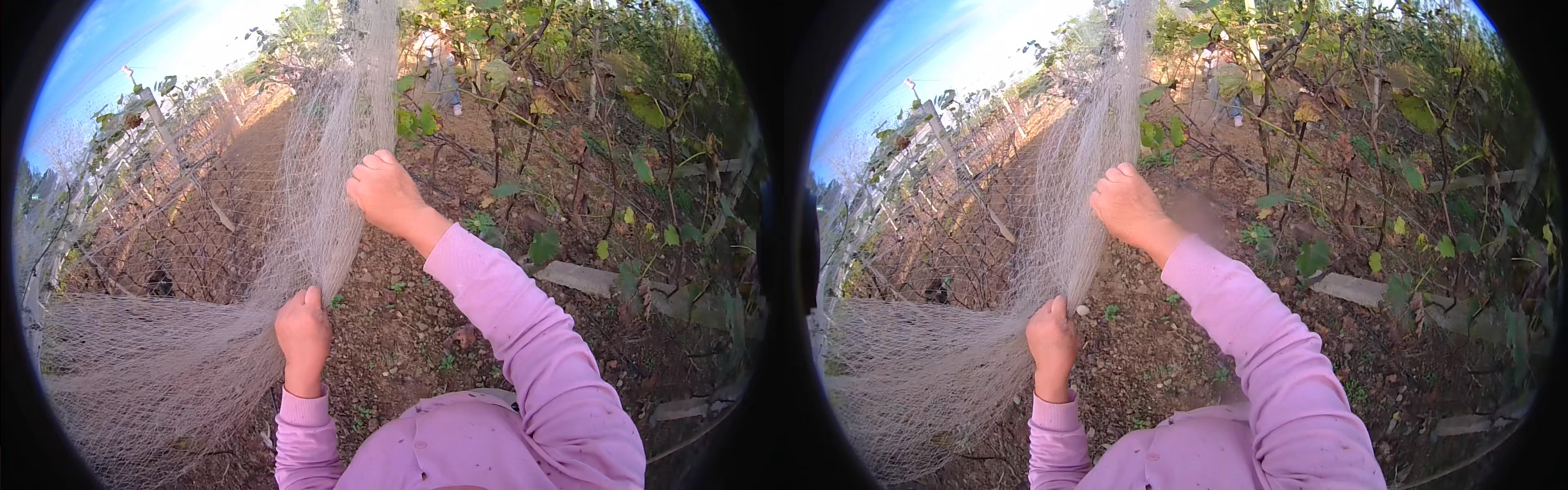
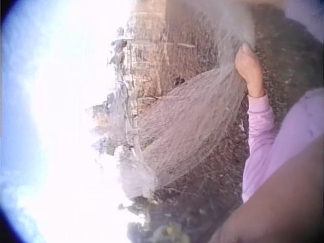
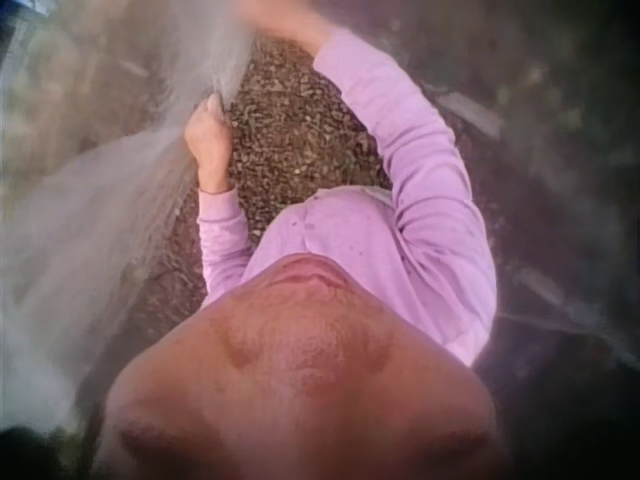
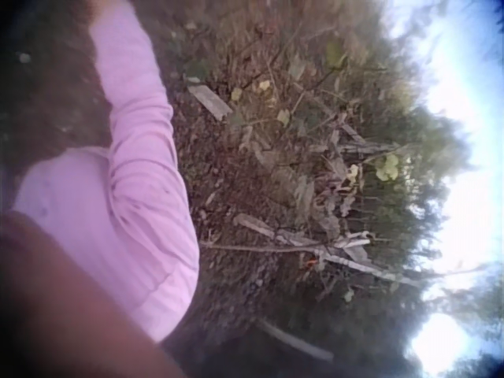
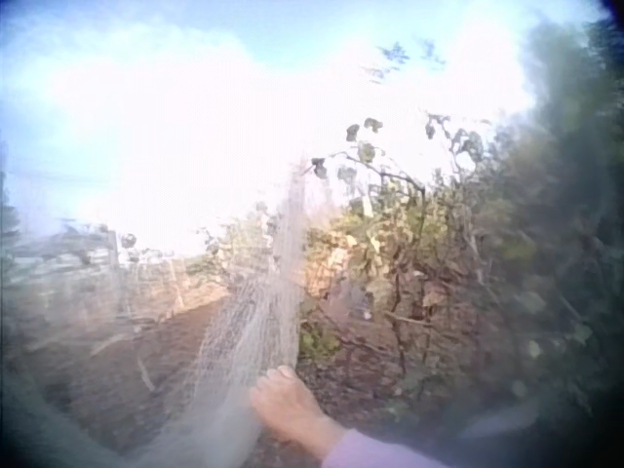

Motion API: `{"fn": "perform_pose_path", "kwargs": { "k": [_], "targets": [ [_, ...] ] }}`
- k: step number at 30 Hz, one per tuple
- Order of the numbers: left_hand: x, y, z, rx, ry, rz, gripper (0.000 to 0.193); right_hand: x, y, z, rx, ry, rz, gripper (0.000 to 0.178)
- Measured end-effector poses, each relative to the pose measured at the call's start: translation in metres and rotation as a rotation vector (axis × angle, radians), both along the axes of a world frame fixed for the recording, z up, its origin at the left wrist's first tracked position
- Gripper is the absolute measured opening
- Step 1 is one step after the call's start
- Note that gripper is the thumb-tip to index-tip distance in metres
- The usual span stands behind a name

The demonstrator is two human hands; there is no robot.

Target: The person repairs a large white net by hand in an outdoor vineyard. They repeatedly pull, align, and tie sections of the net to mend tears and secure it to nearby supports.

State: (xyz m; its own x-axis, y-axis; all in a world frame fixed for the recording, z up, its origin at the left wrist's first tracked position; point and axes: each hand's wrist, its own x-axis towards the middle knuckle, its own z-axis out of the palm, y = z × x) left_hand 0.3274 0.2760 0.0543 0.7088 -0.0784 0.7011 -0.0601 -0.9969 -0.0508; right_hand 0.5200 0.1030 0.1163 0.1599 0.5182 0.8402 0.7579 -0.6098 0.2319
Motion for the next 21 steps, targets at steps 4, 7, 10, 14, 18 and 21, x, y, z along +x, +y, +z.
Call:
{"fn": "perform_pose_path", "kwargs": {
  "k": [4,7,10,14,18,21],
  "targets": [
    [0.0,-0.003,-0.002,-0.014,0.029,0.016,0.013,0.001,-0.005,0.001,-0.016,-0.001,0.009,0.008],
    [-0.003,-0.004,-0.004,-0.038,0.061,0.014,0.016,-0.001,-0.005,0.0,-0.011,-0.001,0.034,0.007],
    [-0.006,-0.005,-0.004,-0.029,0.05,0.004,0.014,-0.005,-0.006,-0.003,-0.005,-0.007,0.017,0.007],
    [-0.005,-0.016,-0.006,-0.025,0.028,-0.015,0.011,-0.006,-0.019,-0.007,0.016,-0.029,0.017,0.01],
    [-0.005,-0.028,-0.008,-0.035,0.048,-0.021,0.008,-0.005,-0.028,-0.011,0.032,0.041,0.051,0.011],
    [-0.008,-0.03,-0.009,-0.06,0.046,-0.038,0.007,-0.005,-0.03,-0.012,0.01,0.002,0.043,0.013]
  ]
}}
